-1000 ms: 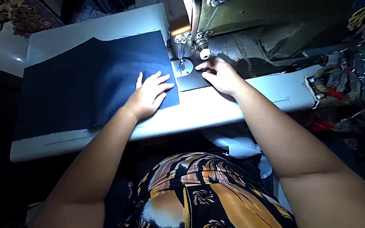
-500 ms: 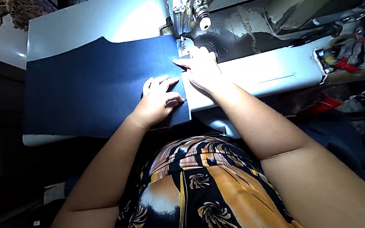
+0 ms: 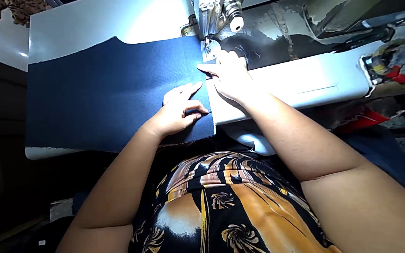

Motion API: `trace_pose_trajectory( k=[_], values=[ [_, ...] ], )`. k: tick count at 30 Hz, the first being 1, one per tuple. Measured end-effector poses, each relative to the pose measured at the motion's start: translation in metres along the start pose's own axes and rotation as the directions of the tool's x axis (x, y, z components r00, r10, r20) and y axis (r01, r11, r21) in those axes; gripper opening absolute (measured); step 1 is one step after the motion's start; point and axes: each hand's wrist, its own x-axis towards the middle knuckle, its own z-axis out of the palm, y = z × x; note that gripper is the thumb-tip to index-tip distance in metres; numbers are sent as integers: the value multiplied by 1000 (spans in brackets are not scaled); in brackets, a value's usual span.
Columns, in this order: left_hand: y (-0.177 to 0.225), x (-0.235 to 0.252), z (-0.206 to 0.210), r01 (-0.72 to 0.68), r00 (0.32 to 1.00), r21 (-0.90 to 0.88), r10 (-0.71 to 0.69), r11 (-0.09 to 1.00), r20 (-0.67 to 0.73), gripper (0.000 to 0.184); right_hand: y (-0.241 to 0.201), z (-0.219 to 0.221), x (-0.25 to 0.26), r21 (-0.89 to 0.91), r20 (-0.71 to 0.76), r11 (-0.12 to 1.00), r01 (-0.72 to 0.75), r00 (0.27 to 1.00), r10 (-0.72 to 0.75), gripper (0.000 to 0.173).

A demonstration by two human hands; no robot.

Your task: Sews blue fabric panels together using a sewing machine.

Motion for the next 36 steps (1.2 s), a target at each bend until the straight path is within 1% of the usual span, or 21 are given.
trace_pose_trajectory(
  k=[4,7,13,14,17,19,21,22,24,25,26,29,36],
  values=[
    [1,-2,3,-3,999,47,4,999,-34,24,-1,2,2,12,-11,1000,-16,1000,16,51],
    [0,-3,4,-7,999,33,9,999,-42,24,-1,3,1,13,-37,1000,3,999,-2,50],
    [-1,0,1,9,1000,25,-9,1000,8,25,-2,2,-1,5,-47,1000,-3,999,4,49],
    [-1,0,1,5,1000,21,-5,1000,8,25,-1,2,-1,24,-48,1000,-2,999,4,48],
    [-2,2,1,-11,1000,2,11,1000,5,26,8,-5,0,109,-31,993,49,998,-46,36],
    [-4,9,0,-10,1000,3,10,1000,10,26,21,-13,6,116,-5,991,71,997,-71,34],
    [-7,22,-1,-13,1000,19,13,1000,5,26,38,-18,13,103,-28,995,-7,1000,10,34],
    [-9,31,-2,-19,1000,34,20,999,-8,27,47,-19,17,99,-77,993,-59,995,67,34],
    [-12,49,-5,-24,1000,55,25,998,-15,27,58,-19,26,141,-159,974,-178,967,200,33],
    [-14,57,-7,-31,999,53,32,998,-13,27,59,-19,29,153,-184,966,-211,954,237,31],
    [-17,62,-7,-38,999,46,39,998,-15,27,59,-18,29,147,-194,965,-218,950,244,30],
    [-22,69,-7,-55,998,47,57,997,-35,28,59,-15,25,96,-218,979,-178,956,195,31],
    [-28,73,-11,-50,997,64,54,997,-59,30,60,-16,27,99,-211,978,-186,956,203,31]
  ],
)
